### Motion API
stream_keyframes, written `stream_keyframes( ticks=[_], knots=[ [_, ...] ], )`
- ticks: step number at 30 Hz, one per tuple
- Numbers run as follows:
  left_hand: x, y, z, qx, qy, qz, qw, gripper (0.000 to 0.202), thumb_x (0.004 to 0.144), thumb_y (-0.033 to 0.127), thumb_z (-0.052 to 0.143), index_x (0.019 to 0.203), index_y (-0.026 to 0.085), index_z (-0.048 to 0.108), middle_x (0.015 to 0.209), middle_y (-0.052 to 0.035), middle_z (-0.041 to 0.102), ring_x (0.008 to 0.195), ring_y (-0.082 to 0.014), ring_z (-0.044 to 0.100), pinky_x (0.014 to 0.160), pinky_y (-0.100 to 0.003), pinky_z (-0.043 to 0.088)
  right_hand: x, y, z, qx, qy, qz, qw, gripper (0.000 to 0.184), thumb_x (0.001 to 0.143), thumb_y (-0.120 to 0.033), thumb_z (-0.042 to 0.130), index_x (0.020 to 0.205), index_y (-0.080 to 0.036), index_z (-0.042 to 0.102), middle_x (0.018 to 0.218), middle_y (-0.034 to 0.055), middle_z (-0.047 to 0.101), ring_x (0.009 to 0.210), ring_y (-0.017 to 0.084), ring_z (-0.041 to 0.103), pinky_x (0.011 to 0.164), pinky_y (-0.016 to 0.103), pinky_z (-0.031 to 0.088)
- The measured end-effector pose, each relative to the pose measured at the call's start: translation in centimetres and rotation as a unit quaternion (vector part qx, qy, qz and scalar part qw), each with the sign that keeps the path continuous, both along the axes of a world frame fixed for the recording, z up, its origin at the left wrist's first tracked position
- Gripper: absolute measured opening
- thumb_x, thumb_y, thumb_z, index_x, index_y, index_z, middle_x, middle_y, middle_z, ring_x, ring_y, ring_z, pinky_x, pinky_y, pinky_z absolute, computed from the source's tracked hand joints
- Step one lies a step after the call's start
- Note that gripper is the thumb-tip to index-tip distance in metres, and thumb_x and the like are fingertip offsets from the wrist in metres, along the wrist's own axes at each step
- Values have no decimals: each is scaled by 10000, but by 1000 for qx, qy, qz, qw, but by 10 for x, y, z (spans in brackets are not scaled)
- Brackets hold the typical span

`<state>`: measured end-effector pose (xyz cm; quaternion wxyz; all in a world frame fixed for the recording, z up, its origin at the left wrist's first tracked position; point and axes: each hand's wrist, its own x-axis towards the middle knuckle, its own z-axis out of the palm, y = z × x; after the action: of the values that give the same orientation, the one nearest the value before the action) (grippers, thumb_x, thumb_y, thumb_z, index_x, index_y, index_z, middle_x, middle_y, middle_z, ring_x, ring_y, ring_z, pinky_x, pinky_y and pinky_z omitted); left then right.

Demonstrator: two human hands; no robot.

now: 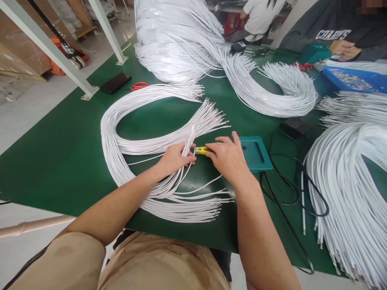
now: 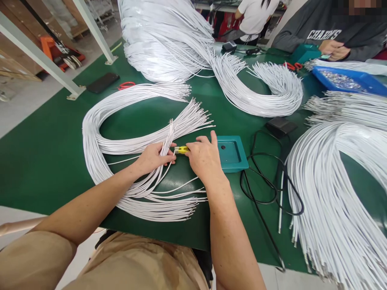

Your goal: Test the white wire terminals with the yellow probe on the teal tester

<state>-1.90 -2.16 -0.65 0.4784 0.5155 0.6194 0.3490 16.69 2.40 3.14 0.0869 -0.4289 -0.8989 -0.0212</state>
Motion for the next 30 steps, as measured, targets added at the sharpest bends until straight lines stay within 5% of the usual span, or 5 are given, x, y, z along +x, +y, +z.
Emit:
stream_keyframes(
  ticks=[6, 11, 15, 20, 30],
  knots=[
    [-3, 0, 2, -22, -61, -9, 998, 478, 703, 255, 694, 1161, 156, 601, 784, -32, 710, 706, -186, 707, 617, -270, 537, 13, 3, -12, 102, 33, -168, 980, 375, 937, -227, 432, 1268, -106, 560, 1372, 206, 517, 1327, 354, 378, 1057, 666, 177],
    [-11, 1, 3, -21, -90, -2, 996, 528, 701, 258, 710, 1199, 160, 566, 776, -21, 686, 715, -179, 699, 630, -265, 523, 12, 2, -10, 107, 69, -149, 981, 338, 924, -231, 468, 1216, -109, 585, 1314, 196, 564, 1261, 350, 446, 1050, 615, 239],
    [-17, 2, 3, -15, -107, 11, 994, 525, 686, 287, 727, 1175, 156, 591, 781, -14, 671, 725, -169, 666, 673, -281, 502, -11, -17, 7, 19, 146, -22, 989, 266, 945, -259, 434, 985, -150, 674, 998, 124, 699, 932, 243, 596, 840, 390, 450],
    [-23, 3, 3, 17, -112, -2, 994, 353, 656, 332, 754, 936, 136, 666, 867, -28, 674, 820, -169, 618, 848, -311, 457, -43, -48, 6, -79, 84, 214, 970, 267, 924, -191, 436, 835, -143, 683, 898, 98, 692, 941, 226, 581, 844, 346, 447],
    [-28, 5, 7, -21, -171, -44, 984, 444, 670, 293, 769, 1080, 170, 653, 826, 0, 640, 780, -129, 587, 799, -267, 450, -37, -42, -1, -317, 78, 9, 945, 327, 906, -288, 487, 640, -186, 649, 649, 83, 665, 611, 200, 614, 609, 309, 422]
  ],
)
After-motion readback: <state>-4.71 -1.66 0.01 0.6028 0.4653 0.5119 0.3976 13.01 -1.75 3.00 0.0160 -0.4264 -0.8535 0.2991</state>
